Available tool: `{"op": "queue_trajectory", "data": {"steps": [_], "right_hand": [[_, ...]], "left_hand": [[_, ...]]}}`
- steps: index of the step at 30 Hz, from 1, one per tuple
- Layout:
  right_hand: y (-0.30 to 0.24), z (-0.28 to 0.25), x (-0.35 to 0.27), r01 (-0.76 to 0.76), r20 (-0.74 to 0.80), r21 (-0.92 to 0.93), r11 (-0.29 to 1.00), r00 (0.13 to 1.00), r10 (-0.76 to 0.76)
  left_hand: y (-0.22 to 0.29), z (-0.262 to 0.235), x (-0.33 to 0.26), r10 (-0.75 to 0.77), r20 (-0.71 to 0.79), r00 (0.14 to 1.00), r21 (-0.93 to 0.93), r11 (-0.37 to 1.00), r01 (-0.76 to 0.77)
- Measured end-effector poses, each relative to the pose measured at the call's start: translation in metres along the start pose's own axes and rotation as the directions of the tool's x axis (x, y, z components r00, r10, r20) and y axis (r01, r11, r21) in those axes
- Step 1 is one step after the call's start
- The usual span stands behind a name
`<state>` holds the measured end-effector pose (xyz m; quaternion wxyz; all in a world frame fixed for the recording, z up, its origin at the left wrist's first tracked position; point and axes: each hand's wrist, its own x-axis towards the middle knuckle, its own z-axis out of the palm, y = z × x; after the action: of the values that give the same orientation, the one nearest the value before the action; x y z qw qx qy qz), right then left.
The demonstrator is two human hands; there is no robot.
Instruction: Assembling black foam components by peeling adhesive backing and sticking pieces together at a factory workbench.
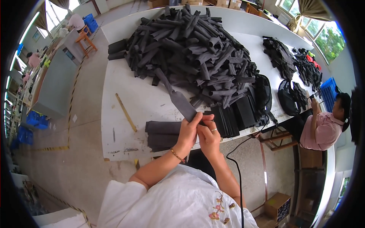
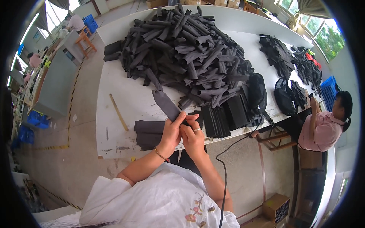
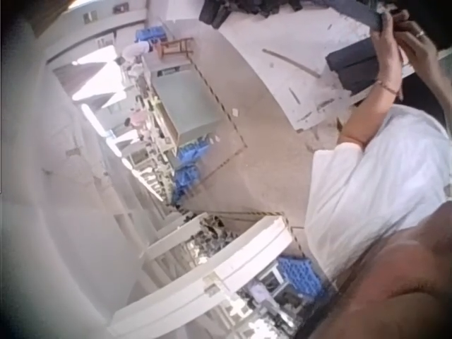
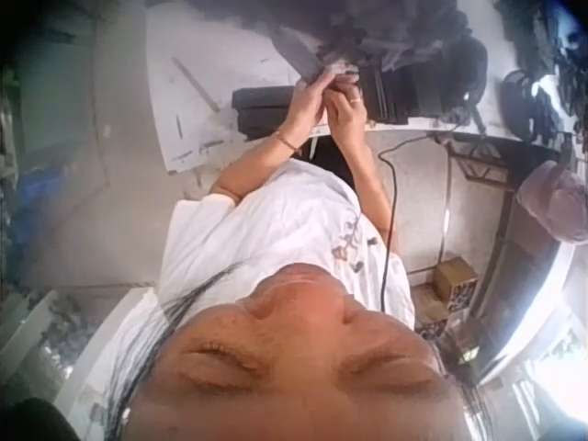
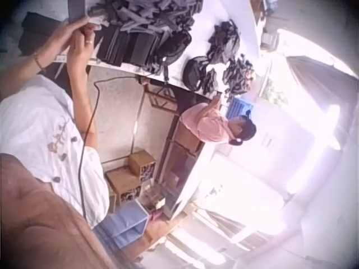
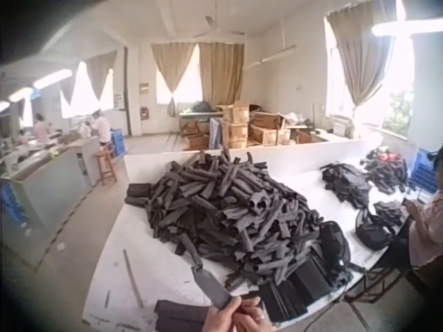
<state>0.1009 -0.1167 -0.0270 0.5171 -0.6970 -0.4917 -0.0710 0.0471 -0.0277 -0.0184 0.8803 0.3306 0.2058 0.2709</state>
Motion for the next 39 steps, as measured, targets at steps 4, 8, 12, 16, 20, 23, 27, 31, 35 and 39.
{"op": "queue_trajectory", "data": {"steps": [4,8,12,16,20,23,27,31,35,39], "right_hand": [[0.002,-0.002,-0.009,0.011,-0.004,-0.017,1.000,1.000,-0.011],[-0.013,-0.015,-0.007,-0.130,0.112,0.035,0.991,0.986,0.125],[-0.018,-0.043,0.015,-0.150,0.002,0.147,0.978,0.988,0.151],[-0.025,-0.057,0.048,-0.186,0.006,0.430,0.883,0.979,0.203],[-0.032,-0.064,0.063,-0.205,0.245,0.430,0.879,0.964,0.105],[-0.030,-0.055,0.059,-0.347,0.415,0.459,0.818,0.898,0.148],[-0.015,-0.061,0.057,-0.199,0.343,0.419,0.886,0.938,0.049],[-0.005,-0.074,0.061,-0.246,0.293,0.414,0.876,0.948,0.128],[-0.025,-0.063,0.058,-0.260,0.450,0.483,0.836,0.893,0.018],[-0.006,-0.065,0.054,-0.307,0.529,0.487,0.818,0.848,0.004]], "left_hand": [[0.011,-0.004,0.000,0.000,-0.022,1.000,-0.019,1.000,0.000],[0.034,-0.011,0.009,0.104,0.010,0.994,-0.148,0.984,-0.102],[0.058,-0.017,0.006,0.031,0.300,0.954,0.094,0.994,-0.061],[0.076,-0.011,-0.009,-0.339,0.460,0.820,0.385,0.909,0.159],[0.088,-0.012,-0.020,-0.545,0.437,0.716,0.616,0.761,0.203],[0.089,-0.020,-0.023,-0.624,0.445,0.642,0.605,0.738,0.299],[0.095,-0.022,-0.031,-0.656,0.390,0.646,0.575,0.721,0.386],[0.102,-0.021,-0.037,-0.682,0.350,0.642,0.595,0.691,0.410],[0.098,-0.020,-0.036,-0.691,0.353,0.631,0.561,0.696,0.449],[0.097,-0.022,-0.036,-0.733,0.334,0.593,0.561,0.660,0.500]]}}
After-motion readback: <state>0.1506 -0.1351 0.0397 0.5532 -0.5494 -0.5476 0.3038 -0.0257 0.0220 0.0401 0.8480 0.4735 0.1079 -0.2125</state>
